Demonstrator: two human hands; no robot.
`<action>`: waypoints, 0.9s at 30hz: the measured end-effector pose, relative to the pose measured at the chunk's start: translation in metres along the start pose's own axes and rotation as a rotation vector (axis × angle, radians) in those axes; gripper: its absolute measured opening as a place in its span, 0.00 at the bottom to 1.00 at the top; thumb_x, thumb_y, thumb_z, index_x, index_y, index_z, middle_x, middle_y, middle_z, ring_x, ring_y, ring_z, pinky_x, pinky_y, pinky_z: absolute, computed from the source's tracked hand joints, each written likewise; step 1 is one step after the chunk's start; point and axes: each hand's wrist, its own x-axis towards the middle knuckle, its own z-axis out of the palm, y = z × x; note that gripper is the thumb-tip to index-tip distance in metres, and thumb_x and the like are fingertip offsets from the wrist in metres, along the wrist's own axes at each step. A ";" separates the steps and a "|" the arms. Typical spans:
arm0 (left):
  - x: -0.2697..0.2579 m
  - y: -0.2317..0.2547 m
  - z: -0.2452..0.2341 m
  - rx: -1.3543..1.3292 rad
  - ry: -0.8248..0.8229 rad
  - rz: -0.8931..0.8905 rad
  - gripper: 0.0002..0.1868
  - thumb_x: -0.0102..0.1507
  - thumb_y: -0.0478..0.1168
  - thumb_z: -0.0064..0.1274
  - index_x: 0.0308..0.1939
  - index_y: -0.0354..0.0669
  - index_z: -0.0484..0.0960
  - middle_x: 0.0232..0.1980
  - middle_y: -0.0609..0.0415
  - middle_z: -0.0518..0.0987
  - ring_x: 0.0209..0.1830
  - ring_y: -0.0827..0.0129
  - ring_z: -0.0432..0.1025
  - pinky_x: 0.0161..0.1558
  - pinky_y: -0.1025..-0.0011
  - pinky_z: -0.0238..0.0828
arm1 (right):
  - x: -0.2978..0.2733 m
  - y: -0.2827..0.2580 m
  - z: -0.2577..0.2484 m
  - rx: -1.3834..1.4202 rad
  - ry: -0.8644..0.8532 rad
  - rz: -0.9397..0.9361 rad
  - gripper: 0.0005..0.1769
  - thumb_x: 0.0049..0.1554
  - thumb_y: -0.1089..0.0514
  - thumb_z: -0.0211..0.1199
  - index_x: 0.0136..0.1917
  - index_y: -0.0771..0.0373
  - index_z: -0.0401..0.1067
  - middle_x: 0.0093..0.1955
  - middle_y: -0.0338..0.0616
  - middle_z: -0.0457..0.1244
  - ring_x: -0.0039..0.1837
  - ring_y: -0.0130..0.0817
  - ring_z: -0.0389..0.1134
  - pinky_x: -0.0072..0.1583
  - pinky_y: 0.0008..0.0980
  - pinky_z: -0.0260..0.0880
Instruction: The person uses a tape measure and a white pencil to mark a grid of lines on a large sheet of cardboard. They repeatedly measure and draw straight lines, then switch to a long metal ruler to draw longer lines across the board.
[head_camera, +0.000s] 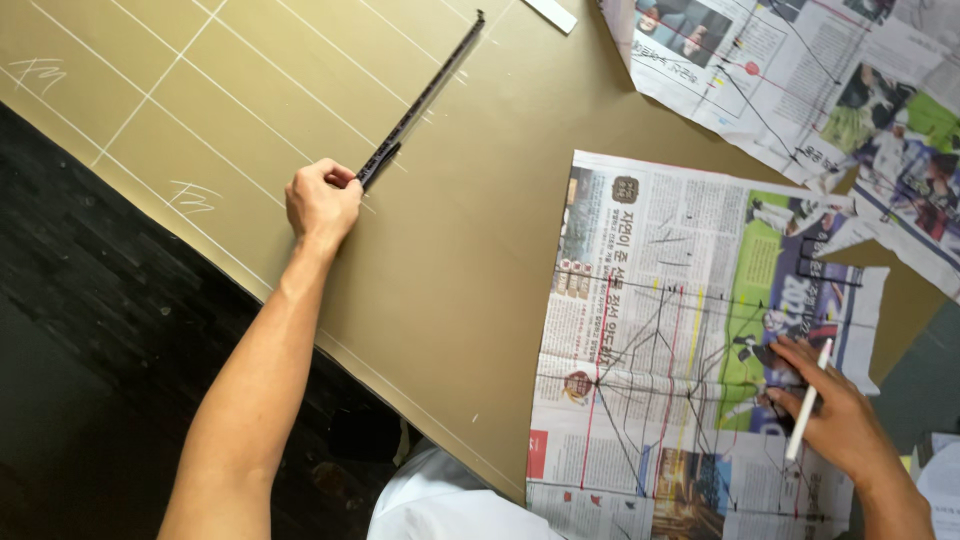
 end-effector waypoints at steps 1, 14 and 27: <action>0.000 0.003 0.002 -0.005 -0.012 -0.006 0.04 0.56 0.39 0.63 0.33 0.47 0.87 0.33 0.54 0.85 0.34 0.62 0.80 0.38 0.64 0.76 | 0.002 -0.002 -0.004 0.005 0.003 0.066 0.39 0.49 0.58 0.71 0.74 0.45 0.68 0.74 0.48 0.62 0.76 0.43 0.61 0.70 0.42 0.62; 0.008 0.032 -0.001 0.036 -0.106 -0.088 0.04 0.56 0.39 0.63 0.33 0.46 0.88 0.33 0.54 0.85 0.34 0.61 0.80 0.38 0.63 0.76 | 0.123 -0.106 -0.012 0.198 0.272 -0.243 0.24 0.64 0.65 0.65 0.73 0.60 0.70 0.67 0.50 0.68 0.71 0.38 0.68 0.69 0.34 0.68; 0.003 0.041 0.000 0.052 -0.119 -0.160 0.04 0.56 0.40 0.63 0.32 0.47 0.85 0.30 0.56 0.84 0.31 0.62 0.79 0.35 0.63 0.74 | 0.271 -0.220 0.044 0.429 0.153 -0.536 0.21 0.66 0.68 0.60 0.72 0.63 0.70 0.66 0.49 0.69 0.67 0.36 0.70 0.66 0.33 0.70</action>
